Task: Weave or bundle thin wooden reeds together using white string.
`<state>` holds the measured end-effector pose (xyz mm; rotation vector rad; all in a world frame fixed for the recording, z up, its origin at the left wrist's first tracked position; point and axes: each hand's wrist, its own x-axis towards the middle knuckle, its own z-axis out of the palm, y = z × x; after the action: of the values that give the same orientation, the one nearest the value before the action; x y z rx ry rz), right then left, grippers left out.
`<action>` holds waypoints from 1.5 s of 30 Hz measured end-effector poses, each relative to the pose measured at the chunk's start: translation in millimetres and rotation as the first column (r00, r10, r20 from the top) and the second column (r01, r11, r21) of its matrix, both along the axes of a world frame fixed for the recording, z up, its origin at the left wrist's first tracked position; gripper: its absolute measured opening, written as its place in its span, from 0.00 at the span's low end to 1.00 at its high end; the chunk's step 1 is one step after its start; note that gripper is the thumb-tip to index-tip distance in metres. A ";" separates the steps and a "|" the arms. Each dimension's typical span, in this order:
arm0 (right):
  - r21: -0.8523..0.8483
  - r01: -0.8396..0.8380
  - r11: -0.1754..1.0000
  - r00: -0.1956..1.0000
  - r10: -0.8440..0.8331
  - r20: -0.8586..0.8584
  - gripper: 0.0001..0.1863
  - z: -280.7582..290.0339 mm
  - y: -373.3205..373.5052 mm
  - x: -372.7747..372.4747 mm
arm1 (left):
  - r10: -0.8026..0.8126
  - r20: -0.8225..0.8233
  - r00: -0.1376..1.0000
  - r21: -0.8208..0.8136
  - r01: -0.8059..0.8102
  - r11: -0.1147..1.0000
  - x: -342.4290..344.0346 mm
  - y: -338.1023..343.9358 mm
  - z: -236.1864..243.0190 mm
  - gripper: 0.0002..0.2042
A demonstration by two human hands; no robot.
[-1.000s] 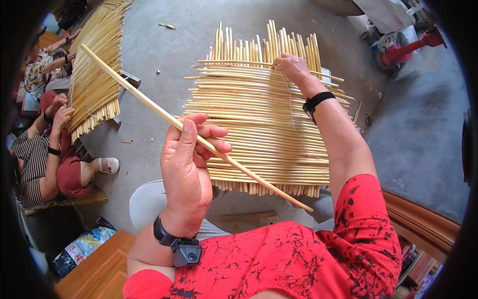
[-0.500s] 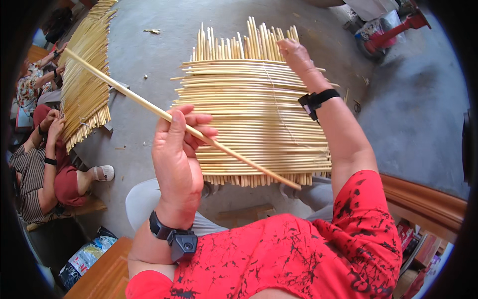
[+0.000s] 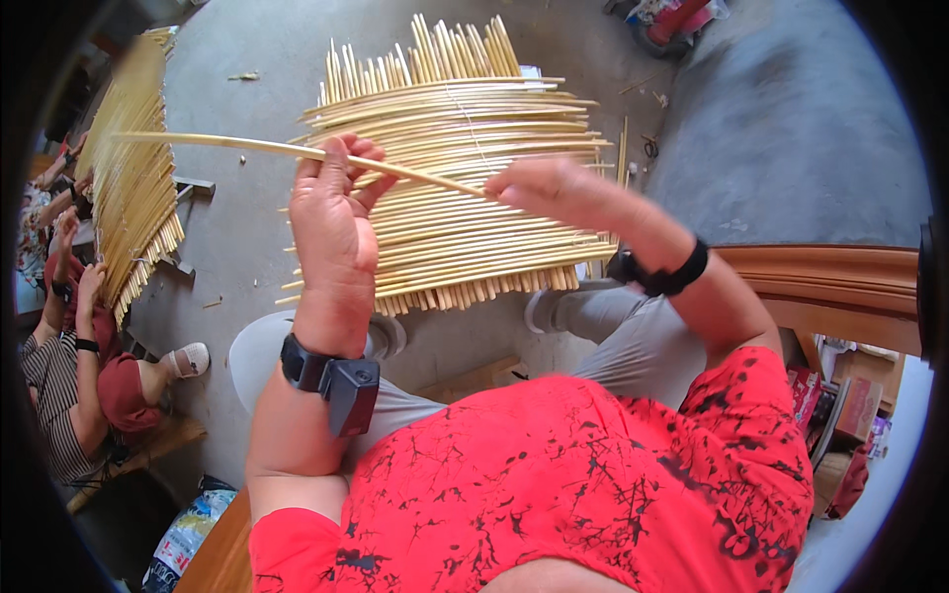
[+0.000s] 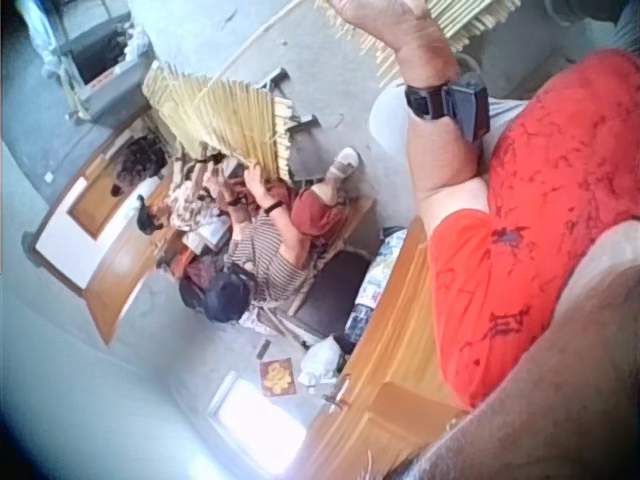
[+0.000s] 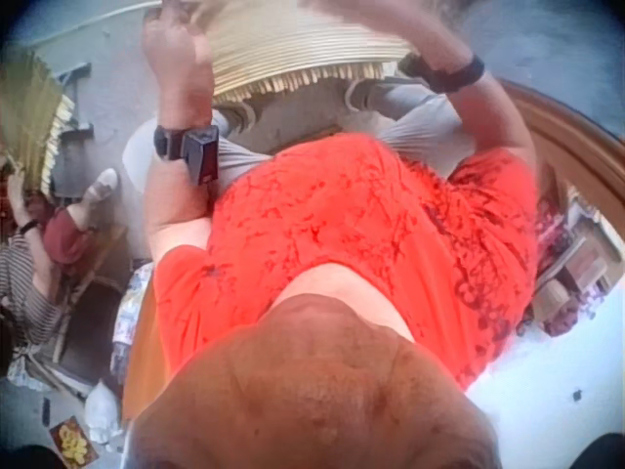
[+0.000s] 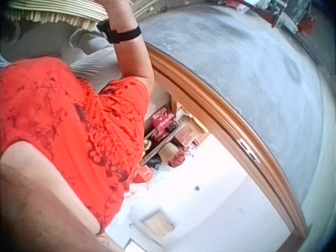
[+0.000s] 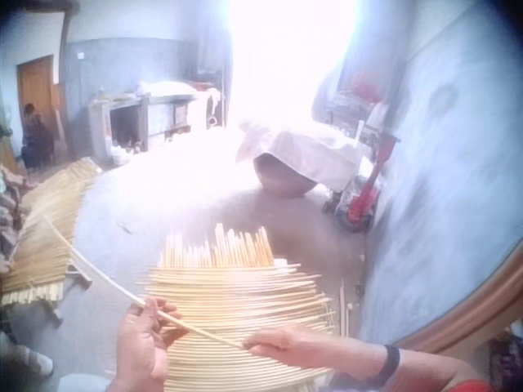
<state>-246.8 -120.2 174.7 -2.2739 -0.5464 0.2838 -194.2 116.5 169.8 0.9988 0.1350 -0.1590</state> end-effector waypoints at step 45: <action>0.228 0.580 0.782 0.791 -0.608 0.070 0.11 104.3 -114.8 -57.7 | -0.005 -0.017 1.000 -0.113 0.003 0.994 18.2 12.0 -10.7 0.13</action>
<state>-304.5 -234.9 279.0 -2.1522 0.1029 -0.2440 -176.0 128.5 159.1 0.8846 0.1383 -0.1775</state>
